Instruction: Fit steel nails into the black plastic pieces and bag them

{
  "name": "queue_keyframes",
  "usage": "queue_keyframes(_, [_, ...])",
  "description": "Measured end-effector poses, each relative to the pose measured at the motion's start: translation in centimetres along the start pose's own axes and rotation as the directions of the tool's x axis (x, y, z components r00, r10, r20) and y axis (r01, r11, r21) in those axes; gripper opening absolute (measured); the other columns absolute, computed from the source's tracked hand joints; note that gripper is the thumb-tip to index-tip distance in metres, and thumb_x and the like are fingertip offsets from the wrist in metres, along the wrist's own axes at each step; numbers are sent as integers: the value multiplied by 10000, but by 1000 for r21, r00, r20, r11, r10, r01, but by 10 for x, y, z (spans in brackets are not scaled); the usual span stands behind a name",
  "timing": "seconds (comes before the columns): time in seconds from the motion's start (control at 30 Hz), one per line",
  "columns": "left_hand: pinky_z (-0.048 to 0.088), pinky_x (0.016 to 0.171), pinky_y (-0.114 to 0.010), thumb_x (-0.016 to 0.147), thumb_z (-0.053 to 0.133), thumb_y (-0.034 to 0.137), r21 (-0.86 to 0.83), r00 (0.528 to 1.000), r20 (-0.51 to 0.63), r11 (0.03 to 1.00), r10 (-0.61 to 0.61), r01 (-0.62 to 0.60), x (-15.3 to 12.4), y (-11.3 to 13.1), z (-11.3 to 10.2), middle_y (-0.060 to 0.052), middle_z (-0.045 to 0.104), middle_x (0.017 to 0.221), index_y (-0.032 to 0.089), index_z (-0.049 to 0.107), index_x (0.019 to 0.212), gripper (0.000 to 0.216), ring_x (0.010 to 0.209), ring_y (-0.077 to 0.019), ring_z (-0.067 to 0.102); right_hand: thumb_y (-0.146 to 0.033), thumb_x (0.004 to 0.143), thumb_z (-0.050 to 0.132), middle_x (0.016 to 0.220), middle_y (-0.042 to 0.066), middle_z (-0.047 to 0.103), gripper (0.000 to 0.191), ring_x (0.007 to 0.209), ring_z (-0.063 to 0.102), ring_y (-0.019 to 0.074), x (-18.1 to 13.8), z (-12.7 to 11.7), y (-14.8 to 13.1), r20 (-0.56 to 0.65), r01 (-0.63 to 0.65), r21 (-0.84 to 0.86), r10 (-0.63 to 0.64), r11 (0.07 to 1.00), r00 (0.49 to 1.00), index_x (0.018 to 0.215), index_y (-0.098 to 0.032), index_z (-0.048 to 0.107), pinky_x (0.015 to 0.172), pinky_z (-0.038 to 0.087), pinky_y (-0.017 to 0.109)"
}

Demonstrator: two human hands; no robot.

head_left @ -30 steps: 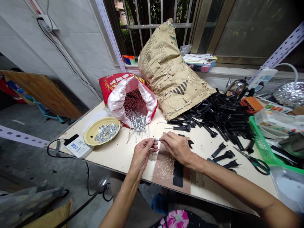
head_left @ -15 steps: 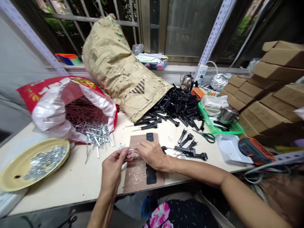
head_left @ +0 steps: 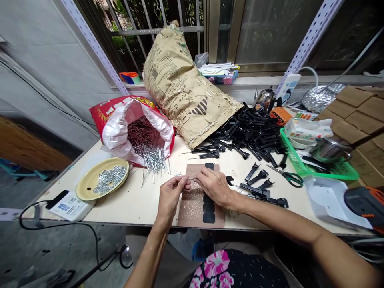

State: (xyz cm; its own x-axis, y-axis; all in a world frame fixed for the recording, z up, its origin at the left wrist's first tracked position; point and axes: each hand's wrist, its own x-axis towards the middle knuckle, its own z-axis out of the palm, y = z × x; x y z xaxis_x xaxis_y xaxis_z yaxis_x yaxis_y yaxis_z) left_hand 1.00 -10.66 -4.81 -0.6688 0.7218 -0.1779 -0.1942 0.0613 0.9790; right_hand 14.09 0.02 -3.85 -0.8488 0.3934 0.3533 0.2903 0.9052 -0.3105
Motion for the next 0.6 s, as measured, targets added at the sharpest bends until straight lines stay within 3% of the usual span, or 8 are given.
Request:
queue_keyframes(0.23, [509,623,-231,667,740,375,36,999,38,999,-21,20,-2,1,-1,-46,690,698,111,694,817,307,591,-107,598,-267,941,432,883,44,546,192,764,532,129,-4,5,7,12,4,252,-7,968,1000,936,-171,599,659,424,232])
queue_keyframes(0.37, [504,617,-221,677,734,371,51,999,44,999,6,-8,0,2,-2,-47,689,709,108,689,813,299,592,-102,594,-262,917,494,841,23,579,132,786,554,126,-2,6,7,19,-58,445,55,893,998,924,-161,578,704,440,234])
queue_keyframes(0.43, [505,611,-223,669,741,367,43,999,47,999,-9,6,1,3,-2,-46,688,702,106,687,811,302,581,-102,591,-247,906,512,874,32,589,113,798,556,129,-2,5,7,10,-39,407,38,913,999,945,-162,576,701,437,233])
queue_keyframes(0.53, [508,611,-230,653,750,371,39,999,44,999,-30,29,1,4,-2,-46,688,695,107,689,809,313,580,-108,594,-229,932,452,863,50,585,163,796,545,146,-4,5,6,-10,27,156,-26,987,1000,915,-178,605,691,408,249])
queue_keyframes(0.6, [507,612,-231,645,755,375,43,999,34,999,-29,27,0,5,-1,-46,686,689,108,690,798,315,580,-110,595,-238,950,410,824,49,587,219,771,543,148,-6,5,6,-10,31,78,-31,996,999,885,-181,611,670,393,251])
